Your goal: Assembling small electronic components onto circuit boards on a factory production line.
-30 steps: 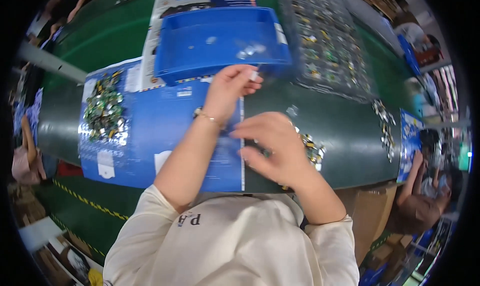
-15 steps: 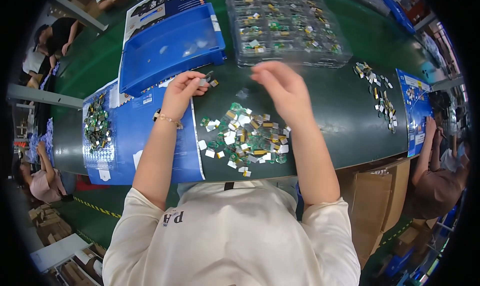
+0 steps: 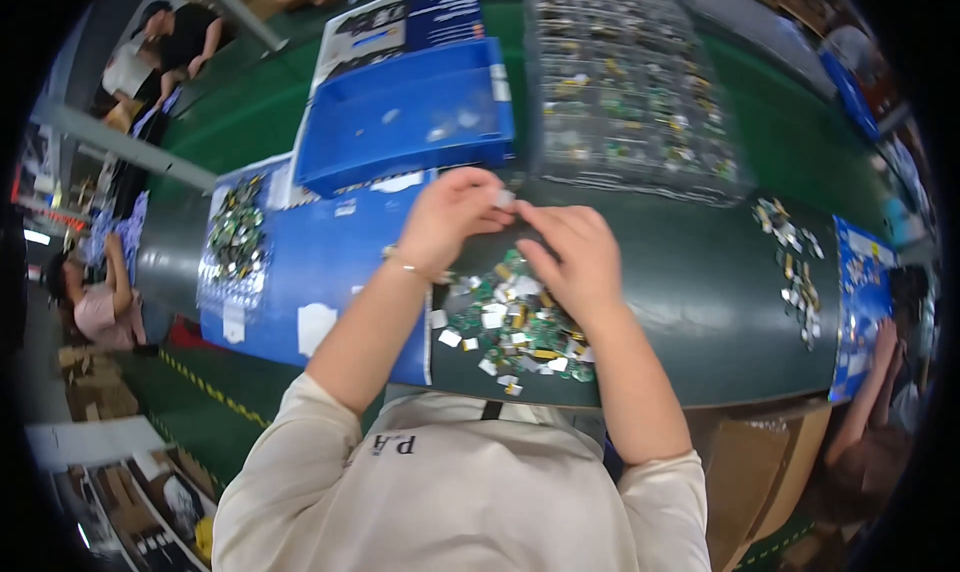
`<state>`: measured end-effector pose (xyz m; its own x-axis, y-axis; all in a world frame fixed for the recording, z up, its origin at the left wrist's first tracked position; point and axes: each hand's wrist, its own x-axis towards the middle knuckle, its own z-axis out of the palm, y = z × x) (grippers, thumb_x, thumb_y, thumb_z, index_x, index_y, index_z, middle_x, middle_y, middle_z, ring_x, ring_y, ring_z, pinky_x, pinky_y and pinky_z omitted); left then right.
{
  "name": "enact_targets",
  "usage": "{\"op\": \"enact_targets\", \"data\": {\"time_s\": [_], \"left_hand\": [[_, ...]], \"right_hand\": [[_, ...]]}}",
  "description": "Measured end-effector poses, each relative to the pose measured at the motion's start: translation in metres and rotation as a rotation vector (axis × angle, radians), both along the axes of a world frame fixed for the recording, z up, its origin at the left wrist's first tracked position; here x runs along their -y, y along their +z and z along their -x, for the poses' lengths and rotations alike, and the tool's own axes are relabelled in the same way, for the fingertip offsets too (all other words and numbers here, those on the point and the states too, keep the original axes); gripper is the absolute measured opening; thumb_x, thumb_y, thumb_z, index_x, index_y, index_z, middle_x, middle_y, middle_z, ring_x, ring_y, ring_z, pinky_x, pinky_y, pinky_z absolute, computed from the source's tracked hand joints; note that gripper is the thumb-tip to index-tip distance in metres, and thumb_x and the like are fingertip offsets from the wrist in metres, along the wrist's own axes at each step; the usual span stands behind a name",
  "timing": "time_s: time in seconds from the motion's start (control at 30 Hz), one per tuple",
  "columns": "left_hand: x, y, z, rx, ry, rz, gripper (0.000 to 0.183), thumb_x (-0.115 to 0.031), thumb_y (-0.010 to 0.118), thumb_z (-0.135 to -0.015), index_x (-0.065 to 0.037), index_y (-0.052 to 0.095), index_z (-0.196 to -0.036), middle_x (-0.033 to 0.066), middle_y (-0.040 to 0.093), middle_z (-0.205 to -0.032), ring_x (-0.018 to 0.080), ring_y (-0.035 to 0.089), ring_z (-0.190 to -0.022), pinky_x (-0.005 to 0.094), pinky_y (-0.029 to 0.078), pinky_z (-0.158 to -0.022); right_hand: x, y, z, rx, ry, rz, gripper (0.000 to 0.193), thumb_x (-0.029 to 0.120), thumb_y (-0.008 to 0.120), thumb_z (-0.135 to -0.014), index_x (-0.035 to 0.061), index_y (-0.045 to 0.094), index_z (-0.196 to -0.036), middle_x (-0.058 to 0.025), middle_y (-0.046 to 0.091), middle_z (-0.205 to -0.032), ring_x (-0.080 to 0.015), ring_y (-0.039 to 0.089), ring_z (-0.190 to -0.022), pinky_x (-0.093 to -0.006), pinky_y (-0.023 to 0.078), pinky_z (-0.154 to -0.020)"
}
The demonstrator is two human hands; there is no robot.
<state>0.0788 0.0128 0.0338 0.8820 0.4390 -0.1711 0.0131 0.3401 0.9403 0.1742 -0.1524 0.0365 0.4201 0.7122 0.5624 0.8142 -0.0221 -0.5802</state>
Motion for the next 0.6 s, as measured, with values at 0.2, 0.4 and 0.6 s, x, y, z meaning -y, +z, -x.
{"op": "enact_targets", "data": {"time_s": [0.2,0.4,0.6], "left_hand": [[-0.013,-0.024,0.016,0.079,-0.045,0.075,0.013,-0.016,0.057,-0.092,-0.005,0.058,-0.098,0.0096,0.066,-0.093,0.0144,0.064,-0.082,0.0252,0.051,-0.074],[-0.016,-0.037,0.024,0.113,-0.100,0.082,0.016,-0.013,0.056,-0.092,-0.002,0.058,-0.103,0.0088,0.067,-0.094,0.0131,0.064,-0.085,0.0257,0.052,-0.076],[-0.003,-0.030,0.021,0.156,-0.035,0.008,0.028,-0.006,0.060,-0.088,-0.002,0.052,-0.115,0.0085,0.067,-0.090,0.0128,0.064,-0.082,0.0254,0.052,-0.074]], "right_hand": [[0.004,-0.002,0.005,0.038,0.060,0.072,0.030,0.006,0.066,-0.071,0.0050,0.066,-0.102,-0.0105,0.065,-0.095,-0.0288,0.058,-0.089,-0.0377,0.044,-0.082],[-0.003,-0.006,0.015,0.078,0.111,0.099,0.031,0.005,0.069,-0.069,0.0075,0.067,-0.100,-0.0068,0.065,-0.094,-0.0272,0.057,-0.088,-0.0376,0.046,-0.080],[-0.016,0.002,0.014,0.169,0.076,0.081,0.037,0.011,0.074,-0.067,0.0093,0.067,-0.103,-0.0057,0.065,-0.093,-0.0262,0.058,-0.086,-0.0366,0.046,-0.077]]}}
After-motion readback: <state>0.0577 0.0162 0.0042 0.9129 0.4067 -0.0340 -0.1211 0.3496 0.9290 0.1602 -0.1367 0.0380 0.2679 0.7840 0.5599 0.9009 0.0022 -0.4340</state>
